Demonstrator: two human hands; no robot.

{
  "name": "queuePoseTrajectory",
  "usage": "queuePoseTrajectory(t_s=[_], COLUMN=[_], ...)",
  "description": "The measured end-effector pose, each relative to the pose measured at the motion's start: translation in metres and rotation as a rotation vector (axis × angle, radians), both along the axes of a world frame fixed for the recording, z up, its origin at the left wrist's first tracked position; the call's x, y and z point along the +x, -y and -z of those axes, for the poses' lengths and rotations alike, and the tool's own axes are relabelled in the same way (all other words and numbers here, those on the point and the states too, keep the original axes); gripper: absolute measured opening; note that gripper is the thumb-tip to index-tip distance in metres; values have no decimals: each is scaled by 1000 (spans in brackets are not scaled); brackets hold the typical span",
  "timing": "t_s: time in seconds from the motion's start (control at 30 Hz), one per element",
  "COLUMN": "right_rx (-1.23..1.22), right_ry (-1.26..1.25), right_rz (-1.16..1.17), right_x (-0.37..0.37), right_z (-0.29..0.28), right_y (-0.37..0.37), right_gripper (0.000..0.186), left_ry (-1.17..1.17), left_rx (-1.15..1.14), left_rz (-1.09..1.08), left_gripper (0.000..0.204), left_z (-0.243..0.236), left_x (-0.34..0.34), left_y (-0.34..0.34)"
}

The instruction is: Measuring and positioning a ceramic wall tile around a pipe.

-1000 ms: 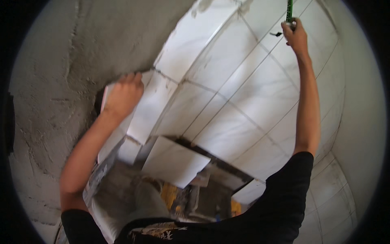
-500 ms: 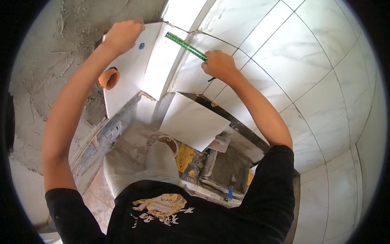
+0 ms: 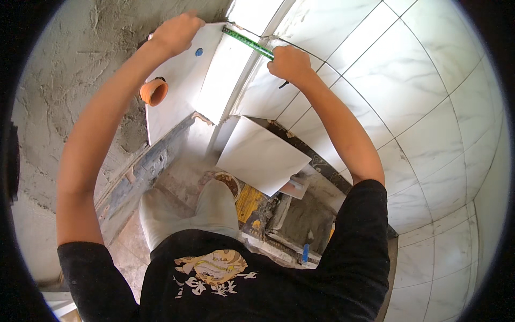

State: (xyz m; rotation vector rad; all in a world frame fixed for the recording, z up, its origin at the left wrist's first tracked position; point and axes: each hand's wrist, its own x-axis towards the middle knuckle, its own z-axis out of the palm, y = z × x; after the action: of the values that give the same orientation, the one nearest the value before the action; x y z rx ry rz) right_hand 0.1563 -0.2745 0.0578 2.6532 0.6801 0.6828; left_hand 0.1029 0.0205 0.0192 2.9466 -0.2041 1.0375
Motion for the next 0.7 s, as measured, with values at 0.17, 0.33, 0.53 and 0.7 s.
queuePoseTrajectory(t_s=[0.17, 0.33, 0.53, 0.7], right_rx=[84, 681, 713, 548], right_ry=[-63, -255, -59, -116], right_rz=[-53, -605, -844, -793], right_x=[1, 15, 22, 49], right_z=[6, 28, 28, 22], right_y=[12, -1, -90, -122], right_gripper=[31, 40, 37, 60], left_ry=[227, 327, 345, 443], left_rx=[264, 235, 169, 82], left_rz=[-37, -121, -155, -62], left_gripper=[33, 21, 20, 30], left_z=[14, 20, 29, 41], left_x=[-26, -56, -68, -72], left_y=[1, 0, -4, -5])
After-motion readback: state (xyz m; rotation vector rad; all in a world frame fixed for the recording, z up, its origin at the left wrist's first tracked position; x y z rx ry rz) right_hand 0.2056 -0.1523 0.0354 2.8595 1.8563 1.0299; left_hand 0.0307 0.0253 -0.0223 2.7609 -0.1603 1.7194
